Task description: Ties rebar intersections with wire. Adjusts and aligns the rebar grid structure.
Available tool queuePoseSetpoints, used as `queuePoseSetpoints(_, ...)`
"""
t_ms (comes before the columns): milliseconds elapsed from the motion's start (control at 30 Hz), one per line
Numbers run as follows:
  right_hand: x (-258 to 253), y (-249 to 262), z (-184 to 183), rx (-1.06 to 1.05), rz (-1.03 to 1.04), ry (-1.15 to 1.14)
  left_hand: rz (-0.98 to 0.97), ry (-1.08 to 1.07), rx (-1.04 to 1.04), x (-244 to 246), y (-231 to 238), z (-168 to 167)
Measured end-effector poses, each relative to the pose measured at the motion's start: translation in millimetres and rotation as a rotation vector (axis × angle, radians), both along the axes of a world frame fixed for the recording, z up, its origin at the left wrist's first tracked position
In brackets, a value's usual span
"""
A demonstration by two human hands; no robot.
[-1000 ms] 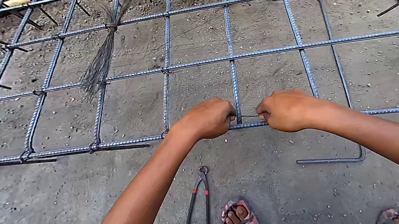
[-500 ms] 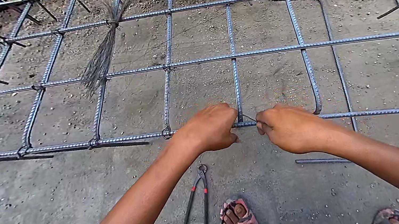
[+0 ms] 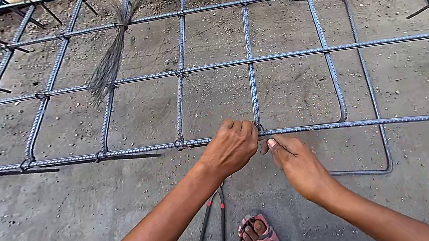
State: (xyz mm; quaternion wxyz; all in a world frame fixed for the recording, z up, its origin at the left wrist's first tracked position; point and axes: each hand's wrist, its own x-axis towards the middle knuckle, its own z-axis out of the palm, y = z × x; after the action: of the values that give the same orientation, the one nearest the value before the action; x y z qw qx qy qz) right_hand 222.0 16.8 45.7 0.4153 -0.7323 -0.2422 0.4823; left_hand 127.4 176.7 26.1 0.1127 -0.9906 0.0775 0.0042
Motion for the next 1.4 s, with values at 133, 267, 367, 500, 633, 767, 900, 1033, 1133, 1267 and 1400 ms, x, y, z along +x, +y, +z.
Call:
queuePoseSetpoints(133, -33.1, 0.8, -18.0, 0.17, -0.321, 0.169, -0.042, -0.043, -0.029, -0.4, 6.2, -5.1)
queuePoseSetpoints(267, -55.8, -5.6, -51.1, 0.293, -0.374, 0.021, -0.039, -0.099, -0.102, -0.7, 11.1, -14.6)
queuePoseSetpoints(367, -55.0, -12.2, -87.9, 0.444, -0.31, -0.113, -0.045, -0.103, -0.132, 0.7, 13.1, -16.9)
queuePoseSetpoints(500, -44.1, -14.9, -99.3, 0.542, -0.222, -0.054, -0.112, -0.119, -0.005, 0.1, 14.5, -15.6)
queuePoseSetpoints(633, -27.5, -18.1, -98.4, 0.515, -0.124, 0.045, -0.099, -0.188, 0.121, -1.4, 9.3, -20.4)
queuePoseSetpoints(767, -23.2, -17.7, -117.5, 0.61, -0.132, 0.076, -0.037, -0.217, 0.089, 0.6, -0.9, -17.2)
queuePoseSetpoints(900, -37.2, -6.3, -133.5, 0.775, -0.259, 0.079, -0.081, -0.101, 0.073, 4.5, 2.2, -9.9)
queuePoseSetpoints(1033, -8.5, -6.7, -150.5, 0.757, -0.115, 0.074, -0.097, -0.038, 0.078, 6.3, 2.3, -7.1)
queuePoseSetpoints(1133, 43.1, -4.1, -150.2, 0.685, 0.107, -0.12, -0.095, -0.031, 0.069, 7.2, 2.0, -7.2)
queuePoseSetpoints(1267, 75.5, 18.7, -154.7, 0.729, 0.2, -0.561, -0.032, -0.054, 0.035, 5.6, -3.2, -9.9)
queuePoseSetpoints(1400, 82.1, 39.0, -158.0, 0.808, 0.208, -0.558, 0.095, -0.127, -0.032, 1.6, -9.7, -15.7)
